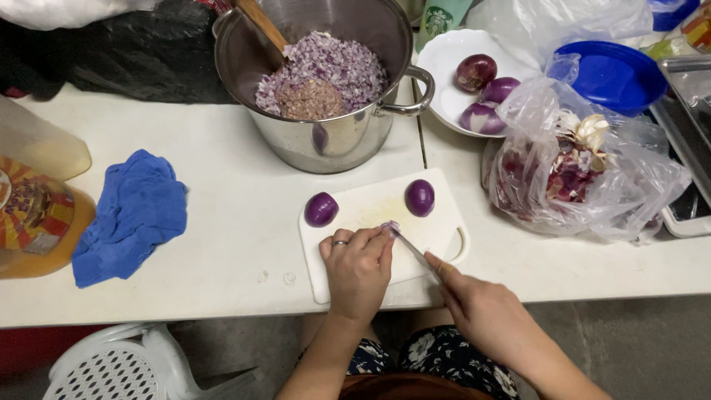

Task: The person sits at a table dicing small red onions on a white cutting board with a knife, peeling and slicing each onion, and the diced pieces accumulate on the board next to a large pot already filled with chopped onions.

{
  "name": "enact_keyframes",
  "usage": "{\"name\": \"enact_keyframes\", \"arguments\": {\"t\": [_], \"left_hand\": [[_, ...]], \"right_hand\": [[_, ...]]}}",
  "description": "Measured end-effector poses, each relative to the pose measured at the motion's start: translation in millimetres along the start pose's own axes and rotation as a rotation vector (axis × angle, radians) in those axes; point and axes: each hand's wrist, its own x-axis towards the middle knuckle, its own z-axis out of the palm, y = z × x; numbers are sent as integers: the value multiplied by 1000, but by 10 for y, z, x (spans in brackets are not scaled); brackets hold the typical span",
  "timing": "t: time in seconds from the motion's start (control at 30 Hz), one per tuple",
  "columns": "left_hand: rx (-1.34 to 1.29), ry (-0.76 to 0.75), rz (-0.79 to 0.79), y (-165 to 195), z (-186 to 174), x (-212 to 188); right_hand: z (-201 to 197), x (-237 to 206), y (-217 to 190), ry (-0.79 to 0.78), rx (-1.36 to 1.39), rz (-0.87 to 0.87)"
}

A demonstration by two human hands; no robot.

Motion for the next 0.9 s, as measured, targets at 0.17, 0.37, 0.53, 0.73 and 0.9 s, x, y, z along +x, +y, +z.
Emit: {"name": "enact_keyframes", "arguments": {"t": [0.17, 0.37, 0.53, 0.73, 0.9], "left_hand": [[7, 10, 8, -10, -9, -23], [27, -32, -6, -31, 35, -5], [5, -3, -14, -50, 40, -18], [0, 17, -23, -84, 51, -28], [-5, 27, -25, -101, 54, -42]], "right_hand": [[-67, -10, -91, 44, 3, -89], [93, 158, -153, 35, -92, -100], [212, 217, -153, 51, -125, -119], [20, 17, -104, -10, 26, -3], [-94, 43, -109, 67, 80, -79]]}}
